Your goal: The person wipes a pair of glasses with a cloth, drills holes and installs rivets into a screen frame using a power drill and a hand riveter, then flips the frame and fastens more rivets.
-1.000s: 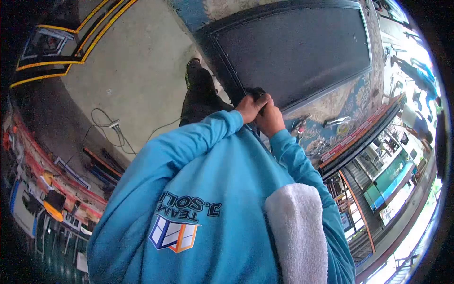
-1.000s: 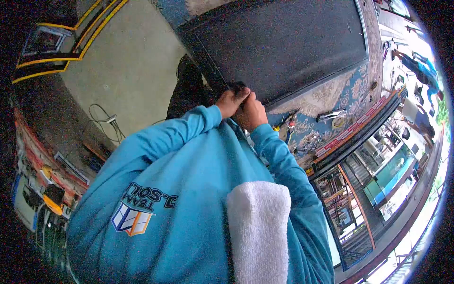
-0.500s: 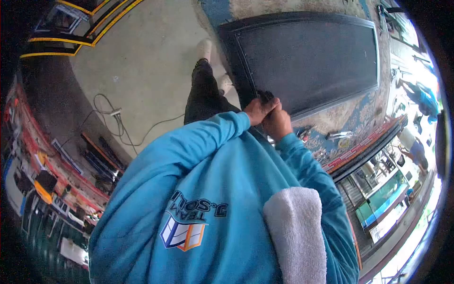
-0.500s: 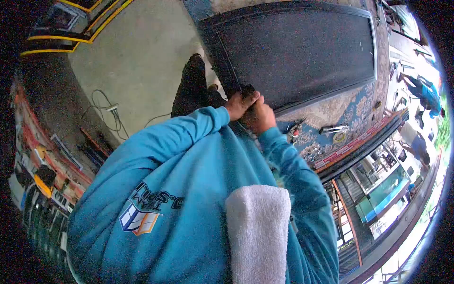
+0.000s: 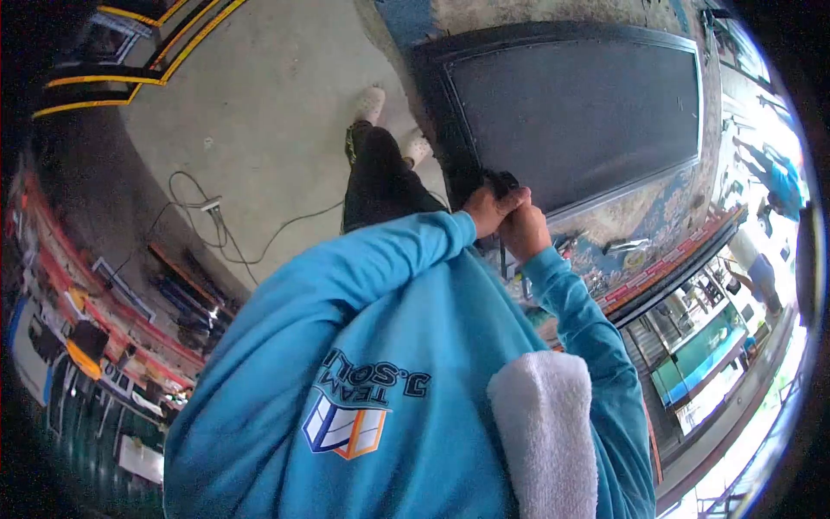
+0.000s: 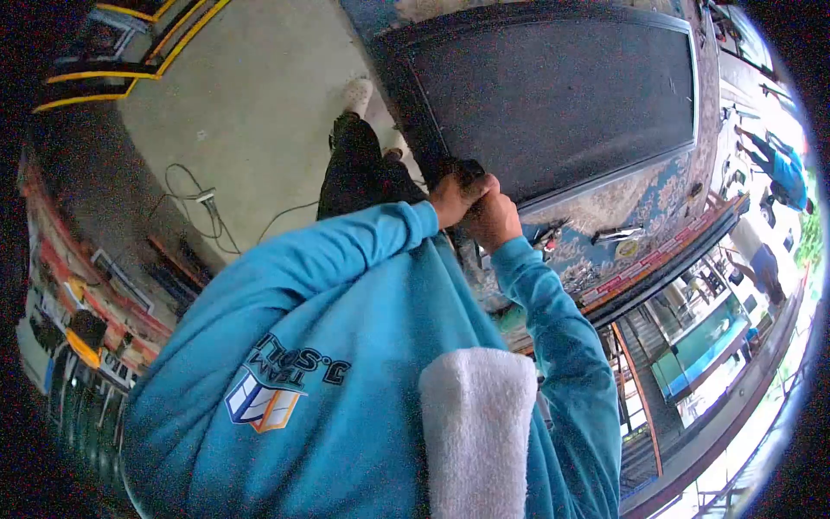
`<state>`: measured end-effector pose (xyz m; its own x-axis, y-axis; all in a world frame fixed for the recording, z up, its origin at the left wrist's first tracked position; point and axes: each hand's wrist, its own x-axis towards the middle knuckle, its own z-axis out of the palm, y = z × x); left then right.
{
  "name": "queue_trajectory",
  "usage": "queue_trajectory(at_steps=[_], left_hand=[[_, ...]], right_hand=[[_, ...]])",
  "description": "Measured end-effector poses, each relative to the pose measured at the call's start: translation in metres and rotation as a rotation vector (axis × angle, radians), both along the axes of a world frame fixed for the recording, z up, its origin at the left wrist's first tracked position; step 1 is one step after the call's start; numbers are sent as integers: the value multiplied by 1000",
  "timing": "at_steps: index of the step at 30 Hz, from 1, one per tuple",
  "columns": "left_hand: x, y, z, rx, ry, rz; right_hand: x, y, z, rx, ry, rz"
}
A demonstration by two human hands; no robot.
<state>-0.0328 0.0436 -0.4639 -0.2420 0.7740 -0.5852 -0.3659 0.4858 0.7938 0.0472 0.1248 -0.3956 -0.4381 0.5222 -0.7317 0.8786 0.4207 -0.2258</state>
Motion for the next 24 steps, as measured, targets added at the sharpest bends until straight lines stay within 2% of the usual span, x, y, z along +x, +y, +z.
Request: queue_trajectory(at_steps=[4,7,9,10,12,13,15,16,17,19,20,22,23,24], left_hand=[[7,8,-4,31,-39,31],[3,4,-2,52,-145,-42],[-4,4,2,43,-147,-71],[-6,3,3,46,-151,-85],[-8,0,3,-45,-653,59],[-12,0,4,-59,-662,34],[-27,-1,15,-117,-667,-38],[-33,1,20,-164,-661,-90],[-31,1,20,-165,-659,-93],[-30,1,19,-45,-642,19],[-29,-2,17,-52,-641,17],[-34,0,22,-112,-643,-57],[-29,0,22,-108,-641,-54],[-23,0,19,-63,-663,50]], right_hand=[[10,12,-2,-105,77,9],[21,9,5,-165,106,-73],[44,-4,10,-416,583,-401],[47,-12,29,-407,583,-414],[51,-28,70,-524,438,-776],[60,-29,74,-520,432,-792],[85,-35,75,-710,73,-731],[97,-47,71,-709,74,-741],[109,-58,65,-669,92,-864],[102,-63,61,-677,205,-1024],[102,-68,55,-683,203,-1029],[94,-71,46,-546,155,-819],[78,-79,47,-372,194,-838],[78,-88,37,-372,203,-828]])
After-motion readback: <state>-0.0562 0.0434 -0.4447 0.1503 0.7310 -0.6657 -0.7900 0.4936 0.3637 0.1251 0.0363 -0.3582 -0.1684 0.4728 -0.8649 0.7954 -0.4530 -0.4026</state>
